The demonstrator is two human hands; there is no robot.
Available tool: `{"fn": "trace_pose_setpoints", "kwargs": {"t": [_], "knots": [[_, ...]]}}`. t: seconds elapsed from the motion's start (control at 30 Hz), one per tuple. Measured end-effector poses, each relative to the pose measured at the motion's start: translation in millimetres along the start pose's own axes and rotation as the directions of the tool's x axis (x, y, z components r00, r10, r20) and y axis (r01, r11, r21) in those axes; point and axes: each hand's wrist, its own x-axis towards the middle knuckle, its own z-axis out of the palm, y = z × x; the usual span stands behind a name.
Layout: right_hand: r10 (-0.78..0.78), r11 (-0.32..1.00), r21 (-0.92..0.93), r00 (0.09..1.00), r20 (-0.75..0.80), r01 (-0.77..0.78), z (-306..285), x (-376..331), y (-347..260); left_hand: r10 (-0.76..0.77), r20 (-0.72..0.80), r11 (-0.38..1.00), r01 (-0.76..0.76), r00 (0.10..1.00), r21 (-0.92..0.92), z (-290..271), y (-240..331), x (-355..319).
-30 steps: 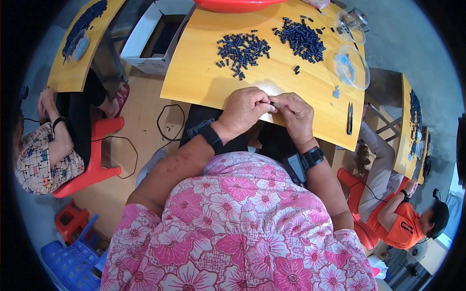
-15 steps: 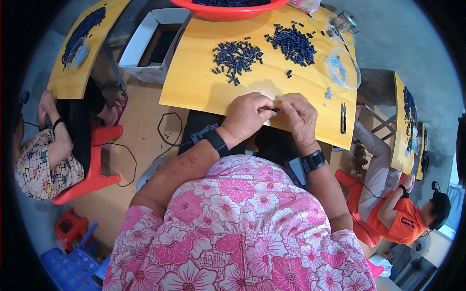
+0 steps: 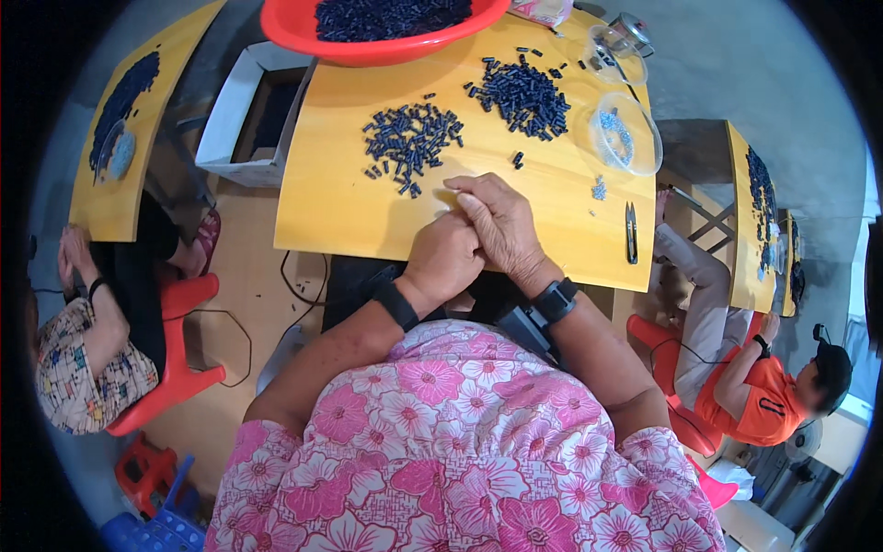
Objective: Sorting and inspecting small black plastic components at a workstation.
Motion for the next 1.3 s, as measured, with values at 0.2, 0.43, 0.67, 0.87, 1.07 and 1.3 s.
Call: {"fn": "trace_pose_setpoints", "kwargs": {"t": [0.2, 0.43, 0.67, 0.87, 1.07, 1.3], "knots": [[-0.092, 0.991, -0.088, 0.995, 0.045, 0.096, 2.3, -0.1, 12.3, 0.048, 0.017, 0.998, -0.048, 0.999, -0.039, -4.1, 1.5, 0.7], [-0.132, 0.986, -0.088, 0.982, 0.131, 0.144, 2.2, 1.3, 19.6, 0.077, 0.039, 0.995, -0.074, 0.996, -0.071, -7.0, 1.7, -0.8], [-0.146, 0.982, -0.093, 0.976, 0.164, 0.163, 0.2, 4.3, 12.2, 0.113, -0.039, 0.993, -0.114, 0.993, -0.027, -6.4, 2.6, -2.7], [-0.136, 0.987, -0.067, 0.979, 0.151, 0.147, 1.4, 5.1, 10.5, 0.104, -0.022, 0.994, -0.105, 0.994, -0.022, -3.4, -1.8, -2.8], [-0.136, 0.986, -0.076, 0.978, 0.158, 0.149, -0.8, 8.3, 9.9, 0.108, -0.053, 0.993, -0.110, 0.993, -0.033, -6.7, 5.3, 3.0], [-0.142, 0.984, -0.086, 0.978, 0.152, 0.157, 1.0, 6.2, 11.7, 0.071, -0.047, 0.996, -0.073, 0.996, -0.057, -4.0, 0.9, -1.3]]}}
